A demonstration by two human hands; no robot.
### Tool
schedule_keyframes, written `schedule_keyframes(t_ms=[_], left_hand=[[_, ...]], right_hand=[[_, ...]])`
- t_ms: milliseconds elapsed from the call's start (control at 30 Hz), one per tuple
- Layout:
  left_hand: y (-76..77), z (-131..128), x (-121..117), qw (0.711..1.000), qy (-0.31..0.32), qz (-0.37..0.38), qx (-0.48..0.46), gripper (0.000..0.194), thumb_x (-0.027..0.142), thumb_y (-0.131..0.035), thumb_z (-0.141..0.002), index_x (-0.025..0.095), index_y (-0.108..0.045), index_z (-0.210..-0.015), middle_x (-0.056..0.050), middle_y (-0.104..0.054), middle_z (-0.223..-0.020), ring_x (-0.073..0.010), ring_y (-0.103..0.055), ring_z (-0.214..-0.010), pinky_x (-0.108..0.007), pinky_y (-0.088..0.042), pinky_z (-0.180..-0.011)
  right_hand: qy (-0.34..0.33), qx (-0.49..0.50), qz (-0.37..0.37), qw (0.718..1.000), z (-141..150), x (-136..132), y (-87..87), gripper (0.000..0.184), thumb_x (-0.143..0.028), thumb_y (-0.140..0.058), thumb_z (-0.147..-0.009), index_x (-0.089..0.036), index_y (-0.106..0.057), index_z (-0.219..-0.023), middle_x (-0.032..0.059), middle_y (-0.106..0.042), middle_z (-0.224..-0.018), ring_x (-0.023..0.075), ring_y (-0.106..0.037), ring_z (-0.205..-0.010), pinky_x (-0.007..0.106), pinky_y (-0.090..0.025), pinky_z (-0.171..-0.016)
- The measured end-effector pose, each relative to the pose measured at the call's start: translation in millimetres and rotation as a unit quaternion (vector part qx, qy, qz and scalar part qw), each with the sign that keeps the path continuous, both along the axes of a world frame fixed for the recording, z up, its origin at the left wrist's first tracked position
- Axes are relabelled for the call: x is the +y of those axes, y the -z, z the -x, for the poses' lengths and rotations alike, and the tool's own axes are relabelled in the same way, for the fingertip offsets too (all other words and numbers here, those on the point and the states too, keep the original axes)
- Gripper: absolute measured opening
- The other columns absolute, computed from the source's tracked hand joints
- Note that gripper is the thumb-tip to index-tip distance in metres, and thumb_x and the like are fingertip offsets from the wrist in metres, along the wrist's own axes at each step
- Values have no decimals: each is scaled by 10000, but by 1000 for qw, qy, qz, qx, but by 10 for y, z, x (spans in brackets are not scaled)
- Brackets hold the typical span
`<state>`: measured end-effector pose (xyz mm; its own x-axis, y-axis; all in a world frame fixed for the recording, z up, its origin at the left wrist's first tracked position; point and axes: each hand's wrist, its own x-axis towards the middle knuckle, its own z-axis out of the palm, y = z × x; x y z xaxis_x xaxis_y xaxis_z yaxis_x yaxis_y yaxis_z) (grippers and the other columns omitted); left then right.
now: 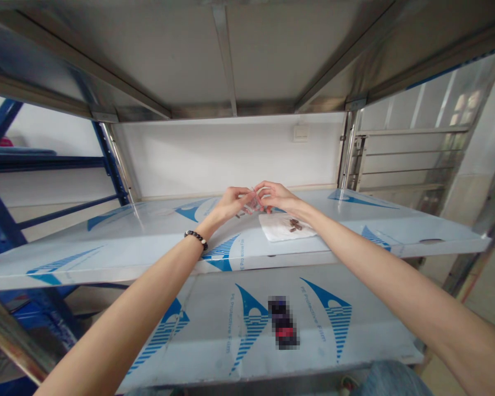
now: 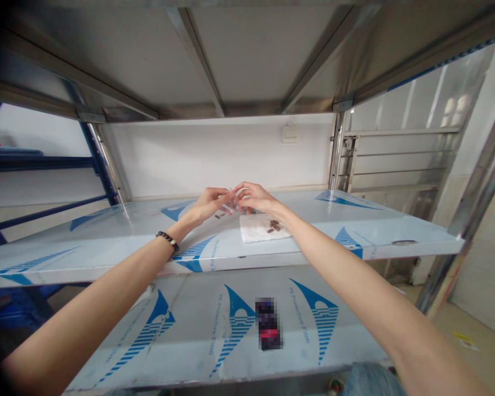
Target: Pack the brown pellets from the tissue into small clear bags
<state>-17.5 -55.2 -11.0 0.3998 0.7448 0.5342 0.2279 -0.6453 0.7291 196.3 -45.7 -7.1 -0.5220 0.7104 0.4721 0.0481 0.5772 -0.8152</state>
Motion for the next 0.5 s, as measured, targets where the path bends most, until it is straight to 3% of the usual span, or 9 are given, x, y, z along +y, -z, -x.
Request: schedule_keyframes(t_ms=[267, 500], left_hand=[[18, 25, 45, 1000, -22, 11, 2, 372, 487, -743, -962, 131, -791, -1061, -150, -807, -1012, -194, -763, -809, -298, -596, -691], [17, 40, 65, 999, -20, 35, -34, 386, 493, -673, -1020, 122, -753, -1087, -175, -810, -1042, -201, -776, -814, -294, -579, -683]], right_hand=[[96, 77, -29, 992, -9, 215, -20, 250, -310, -846, -772, -244, -663, -929, 21, -696, -766, 181, -643, -679, 329, -514, -605], [80, 90, -47, 992, -16, 180, -15, 336, -498, -852, -823, -240, -668, -934, 50, -728, -880, 212, -713, -823, 327, -518, -647]])
